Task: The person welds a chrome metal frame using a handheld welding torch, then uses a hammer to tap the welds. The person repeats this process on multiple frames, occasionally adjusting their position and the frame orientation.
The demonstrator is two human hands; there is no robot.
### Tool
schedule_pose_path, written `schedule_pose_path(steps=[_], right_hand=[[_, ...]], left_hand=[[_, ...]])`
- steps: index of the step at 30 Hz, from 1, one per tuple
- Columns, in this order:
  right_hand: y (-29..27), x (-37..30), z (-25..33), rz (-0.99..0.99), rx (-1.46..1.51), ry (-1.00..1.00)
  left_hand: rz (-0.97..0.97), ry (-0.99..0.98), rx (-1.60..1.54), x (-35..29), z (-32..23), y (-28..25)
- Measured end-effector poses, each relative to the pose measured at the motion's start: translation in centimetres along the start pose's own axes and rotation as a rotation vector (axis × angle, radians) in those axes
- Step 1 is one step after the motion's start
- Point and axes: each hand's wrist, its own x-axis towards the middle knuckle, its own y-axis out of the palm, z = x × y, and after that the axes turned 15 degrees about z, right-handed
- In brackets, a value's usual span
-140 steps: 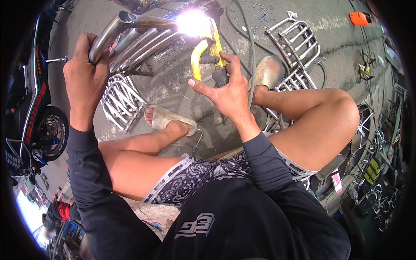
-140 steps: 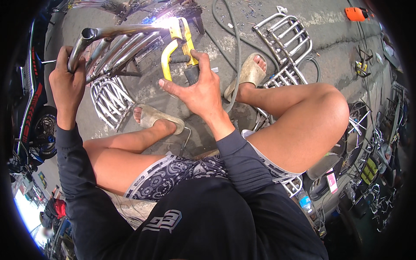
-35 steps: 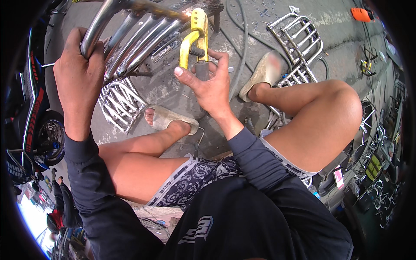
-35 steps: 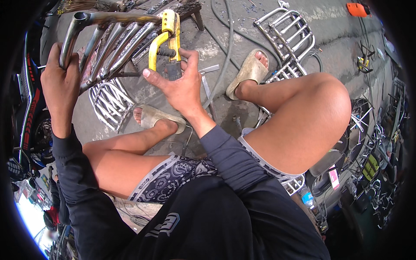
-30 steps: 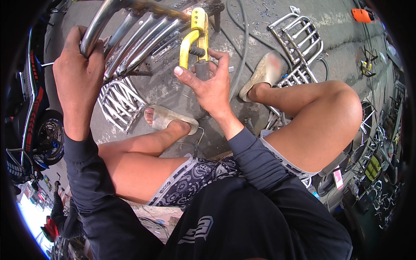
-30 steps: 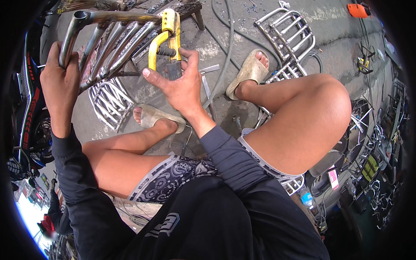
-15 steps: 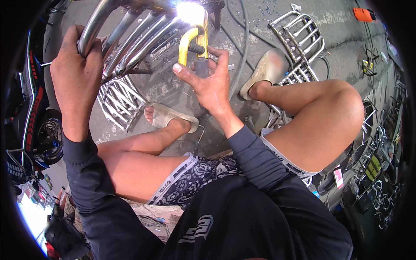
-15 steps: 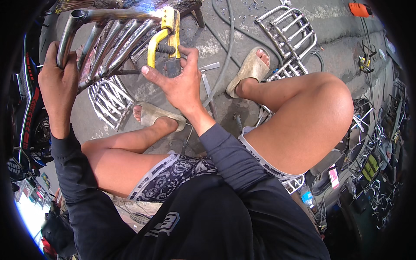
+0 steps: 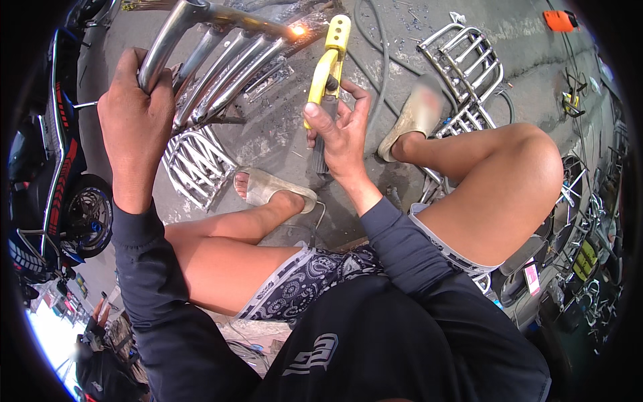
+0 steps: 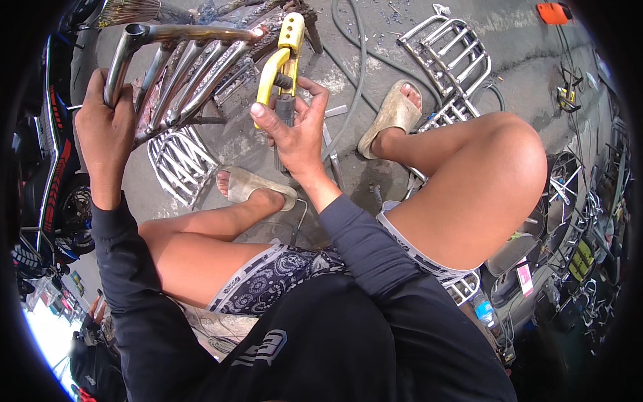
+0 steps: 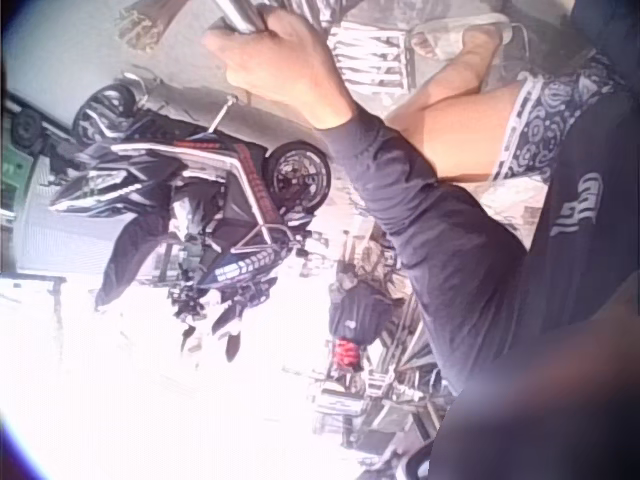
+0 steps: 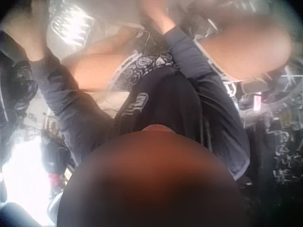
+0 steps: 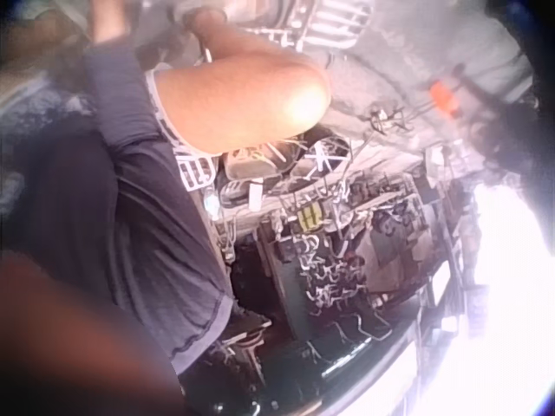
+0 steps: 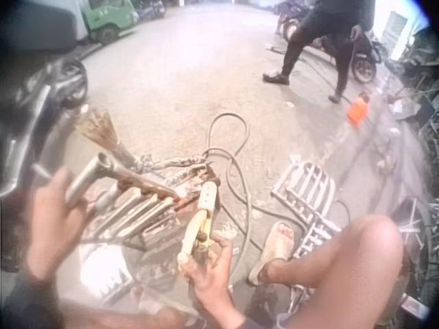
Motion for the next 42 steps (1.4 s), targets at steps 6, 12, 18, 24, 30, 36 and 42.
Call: schedule_pose_path(steps=[6,12,18,24,30,36,42], right_hand=[[-4.4,1.8,1.7,-0.055,0.367,-0.032],[-6.2,1.5,2.4,-0.077,0.397,-0.057],[-4.4,1.6,5.8,-0.158,0.210,-0.340],[-3.1,4.5,8.8,-0.227,0.014,-0.587],[-6.4,9.8,10.8,-0.075,-0.339,-0.114],[-11.9,11.5,7.2,-0.191,-0.154,-0.174],[-19.2,13.3,-0.3,-0.270,0.091,0.195]], left_hand=[[0.004,-0.009,-0.097,1.4,4.6,-0.7],[-0.029,-0.027,-0.243,1.1,9.2,0.0],[-0.060,0.018,-0.246,1.3,11.2,1.3],[-0.072,0.035,-0.230,2.3,12.3,2.0],[-0.048,0.024,-0.184,2.3,10.6,1.0],[0.006,0.081,-0.079,1.9,7.7,0.4],[0.012,0.006,-0.028,1.9,6.8,0.4]])
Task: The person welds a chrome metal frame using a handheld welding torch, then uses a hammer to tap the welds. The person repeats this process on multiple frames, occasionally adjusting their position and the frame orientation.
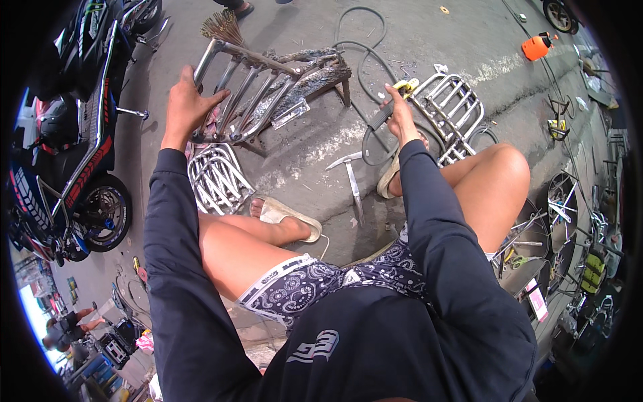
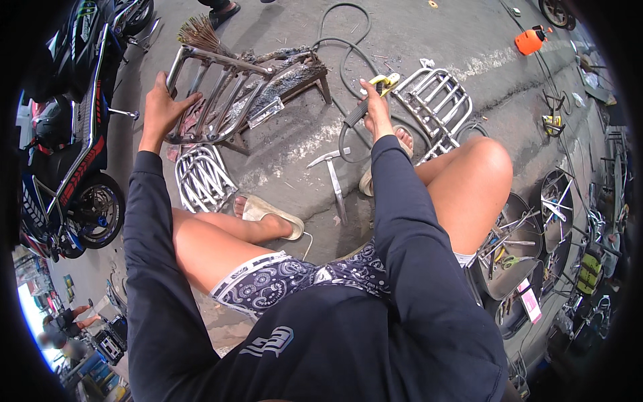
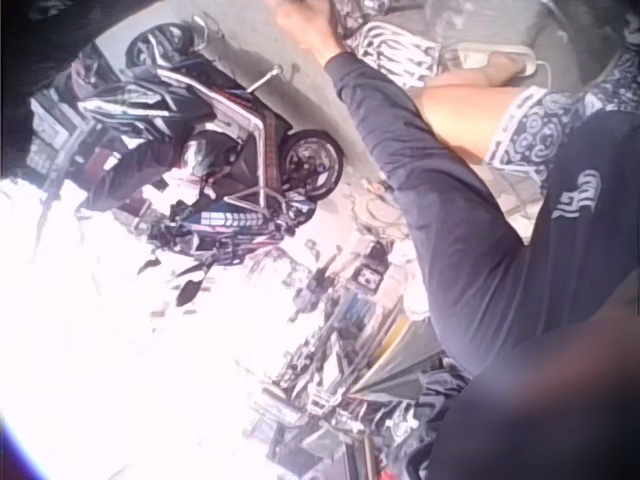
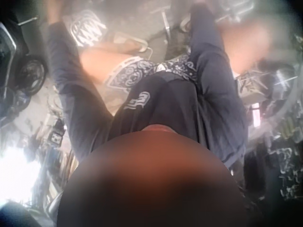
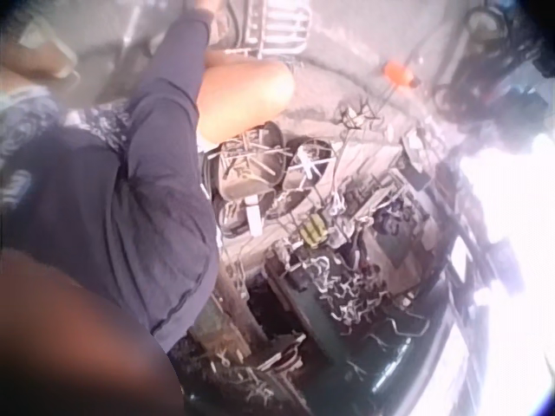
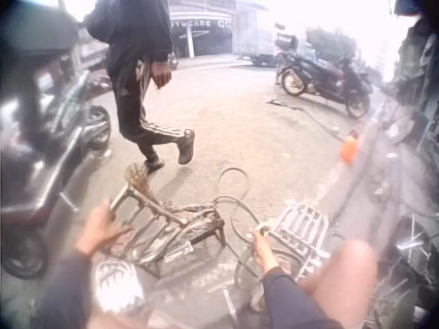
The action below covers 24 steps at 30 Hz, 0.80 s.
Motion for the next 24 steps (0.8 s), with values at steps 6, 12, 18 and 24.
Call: schedule_pose_path(steps=[6,12,18,24], right_hand=[[-3.9,1.3,-8.7,0.069,-0.187,0.043],[-2.5,-0.9,-13.6,0.188,-0.520,0.114],[-3.0,-7.1,-16.9,0.182,-1.290,0.254],[-3.6,-12.1,-17.9,0.317,-1.640,0.600]], left_hand=[[-0.187,0.069,-0.093,-3.5,0.2,-0.4],[-0.547,0.350,0.041,-5.3,1.6,-2.4],[-0.626,0.508,0.082,-5.8,2.2,-3.0],[-0.587,0.526,0.098,-7.0,2.1,-3.2]])
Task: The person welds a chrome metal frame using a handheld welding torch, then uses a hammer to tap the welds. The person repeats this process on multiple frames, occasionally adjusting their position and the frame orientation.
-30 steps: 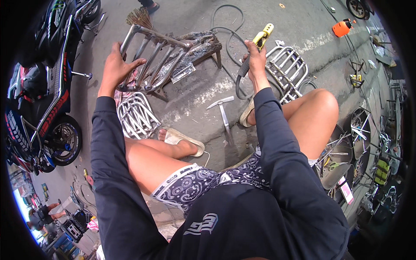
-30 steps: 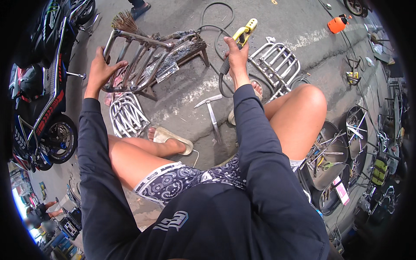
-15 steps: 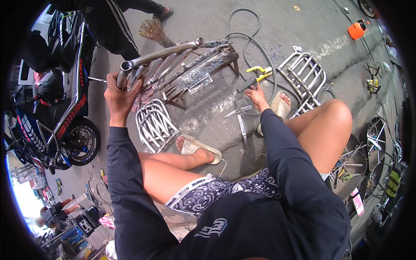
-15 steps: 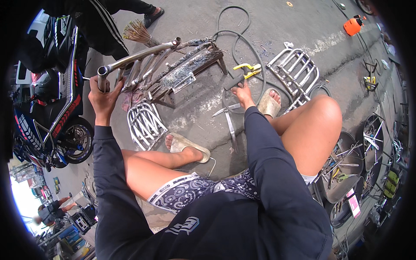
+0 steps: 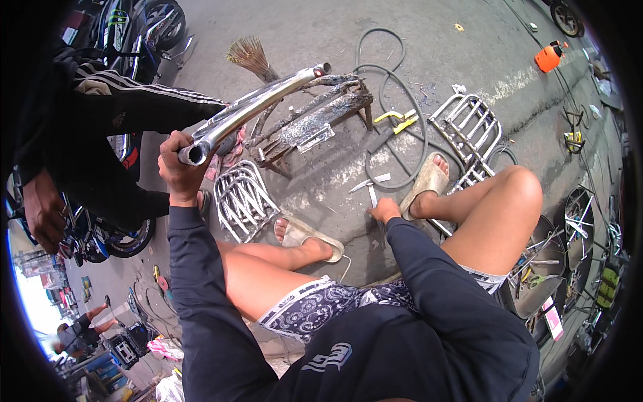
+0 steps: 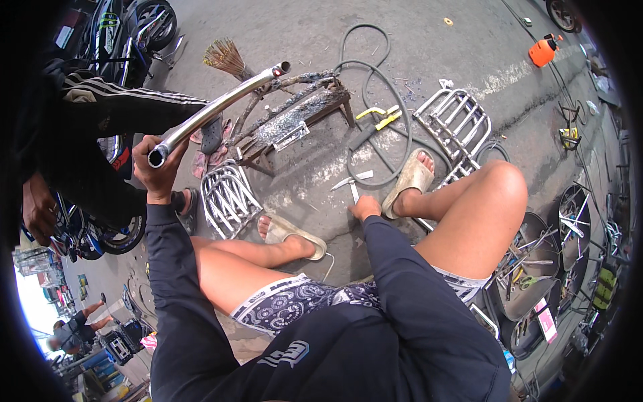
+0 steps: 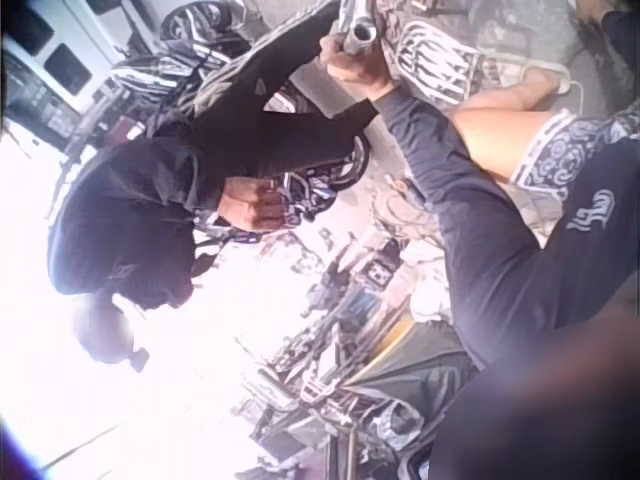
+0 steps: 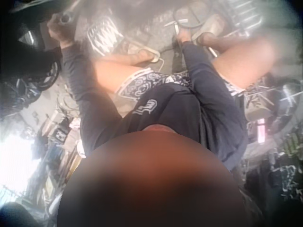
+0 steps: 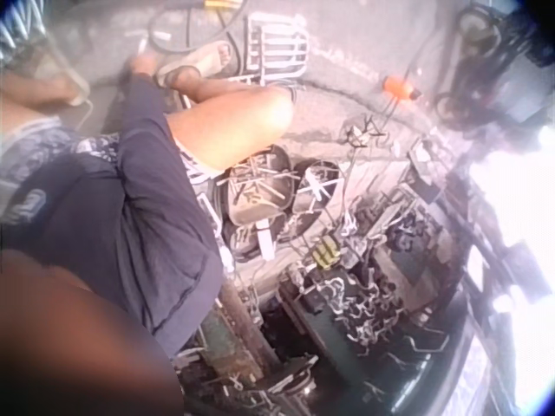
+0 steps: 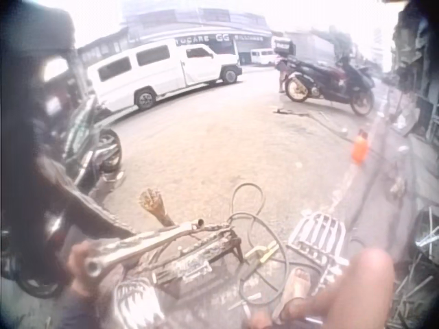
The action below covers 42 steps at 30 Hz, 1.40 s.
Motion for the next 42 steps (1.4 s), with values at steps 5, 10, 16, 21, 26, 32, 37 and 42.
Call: schedule_pose_path(steps=[5,10,16,21,26,32,37,42], right_hand=[[2.6,0.9,-0.9,-0.034,-0.045,0.042],[4.1,3.2,-2.1,-0.138,-0.012,0.047],[3.4,3.2,-2.0,-0.086,-0.132,0.010],[3.3,2.7,-1.4,-0.105,-0.132,0.022],[3.4,3.2,-1.7,-0.072,-0.142,0.016],[4.2,4.3,-2.7,-0.150,-0.088,-0.025],[4.5,4.7,-2.8,-0.129,-0.092,-0.003],[4.1,3.7,-2.0,-0.083,-0.164,0.020]], left_hand=[[0.018,-0.039,-0.061,-0.3,-0.3,0.0],[-0.031,-0.135,0.056,0.1,-0.3,0.5],[0.048,-0.262,-0.056,0.9,-0.4,1.0],[0.097,-0.304,-0.118,1.1,-0.5,0.8],[0.157,-0.424,-0.123,1.3,-0.6,0.3],[0.182,-0.449,-0.179,1.0,-0.5,-0.2],[0.213,-0.512,-0.212,0.5,-0.2,-0.2],[0.302,-0.545,-0.204,0.7,0.0,1.0]])
